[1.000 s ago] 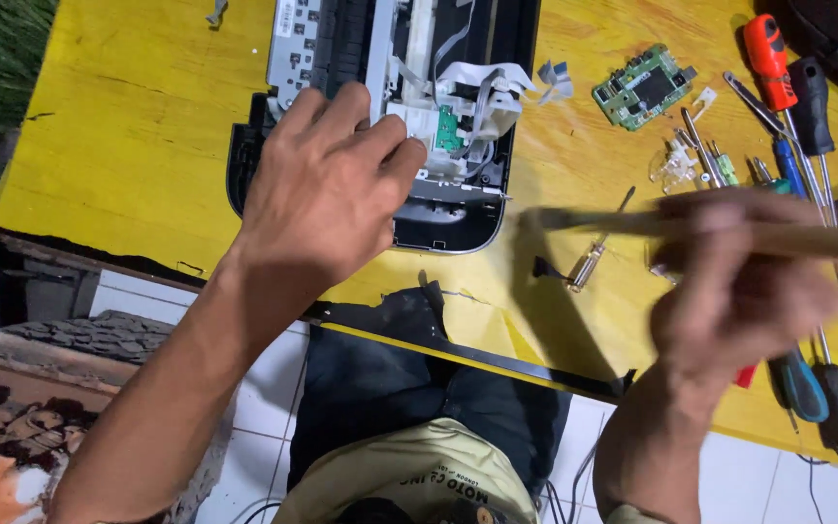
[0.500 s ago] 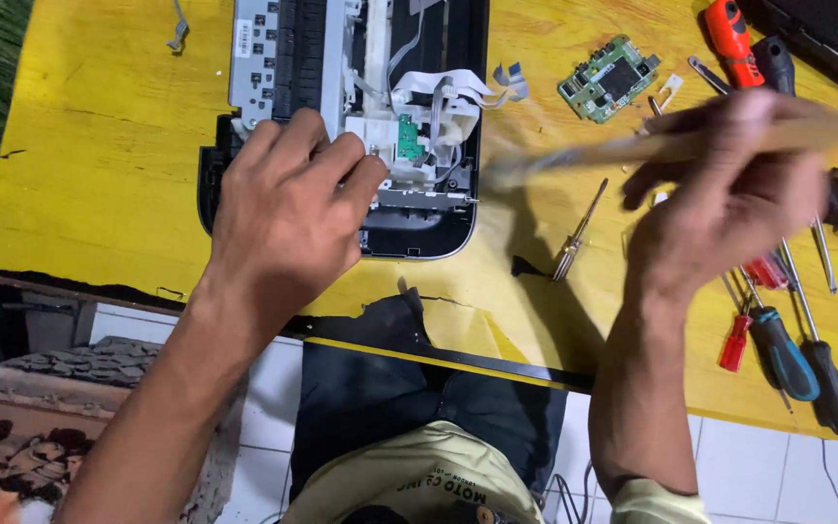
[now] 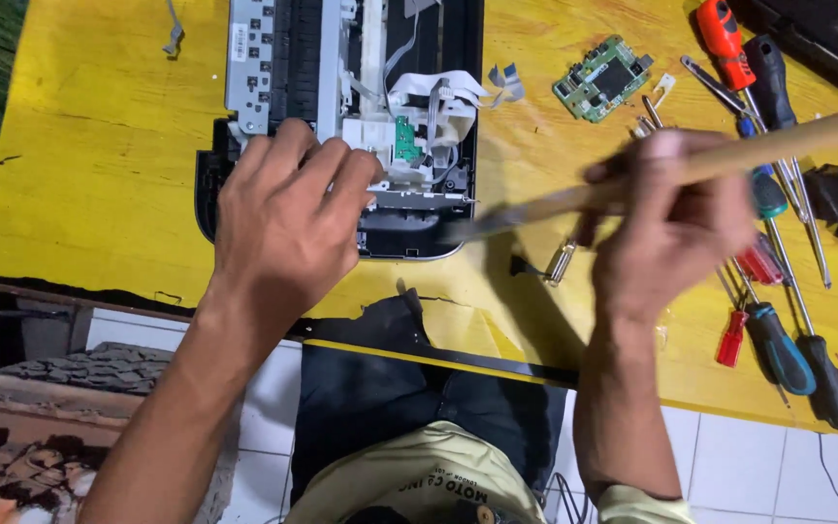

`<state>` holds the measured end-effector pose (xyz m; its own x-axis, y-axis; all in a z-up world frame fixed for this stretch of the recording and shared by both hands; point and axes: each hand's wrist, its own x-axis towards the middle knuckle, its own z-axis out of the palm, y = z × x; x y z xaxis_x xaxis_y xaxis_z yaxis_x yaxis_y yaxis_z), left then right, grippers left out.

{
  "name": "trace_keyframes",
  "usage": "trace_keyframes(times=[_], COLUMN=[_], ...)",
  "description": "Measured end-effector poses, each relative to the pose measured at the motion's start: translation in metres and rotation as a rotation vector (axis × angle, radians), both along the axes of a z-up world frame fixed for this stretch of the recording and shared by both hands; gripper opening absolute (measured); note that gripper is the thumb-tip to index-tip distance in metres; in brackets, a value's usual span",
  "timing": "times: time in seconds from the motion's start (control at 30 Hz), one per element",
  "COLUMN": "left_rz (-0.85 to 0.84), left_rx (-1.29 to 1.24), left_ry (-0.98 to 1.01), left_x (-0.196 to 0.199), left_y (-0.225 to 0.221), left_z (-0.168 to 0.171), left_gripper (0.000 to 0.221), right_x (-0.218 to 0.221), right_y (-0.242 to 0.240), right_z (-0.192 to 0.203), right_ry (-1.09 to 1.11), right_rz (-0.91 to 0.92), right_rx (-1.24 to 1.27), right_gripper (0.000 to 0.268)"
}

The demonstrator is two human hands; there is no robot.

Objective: Cleaning internal printer components with a brush and installing them into the printer chassis.

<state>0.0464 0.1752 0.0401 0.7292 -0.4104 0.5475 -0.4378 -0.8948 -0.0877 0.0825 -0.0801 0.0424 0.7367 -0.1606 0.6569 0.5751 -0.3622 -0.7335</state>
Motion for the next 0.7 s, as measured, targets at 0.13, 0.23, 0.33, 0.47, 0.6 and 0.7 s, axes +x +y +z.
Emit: trace_keyframes(times=[0.13,0.23,0.33,0.47,0.6,0.7], left_rz=[0.02,-0.031,-0.104,0.02,0.183,0.072], left_rx=[0.005,-0.161,-0.489,-0.771,-0.772,-0.688], left_ry=[0.032,0.077,0.116,0.209,0.533,0.425], left_x=[-0.003,-0.008,-0.017,-0.024,-0.033,-0.04], left_y=[0.002,0.012,0.025,0.032,0.023,0.022], left_z=[0.001,0.002,-0.003,-0.006,-0.003,-0.01], left_gripper=[0.016,0.031,0.027,0.016,0.038,0.041], right_x=[-0.005,-0.001,-0.013,-0.02,-0.028,-0.029], right_y=[0.012,-0.003,-0.017,-0.006,0.016,0.007], right_z=[-0.001,0.005,0.011,0.002,-0.008,0.0], right_ry=[0.047,-0.35,-0.123,0.068,0.027,-0.126], right_rz=[0.214,-0.044,-0.234,-0.065,0.017,-0.172], right_rx=[-0.049,-0.236,-0.005,0.12,0.01,-0.026], right_gripper=[0.02,0.033,0.037,0.032,0.023,0.045])
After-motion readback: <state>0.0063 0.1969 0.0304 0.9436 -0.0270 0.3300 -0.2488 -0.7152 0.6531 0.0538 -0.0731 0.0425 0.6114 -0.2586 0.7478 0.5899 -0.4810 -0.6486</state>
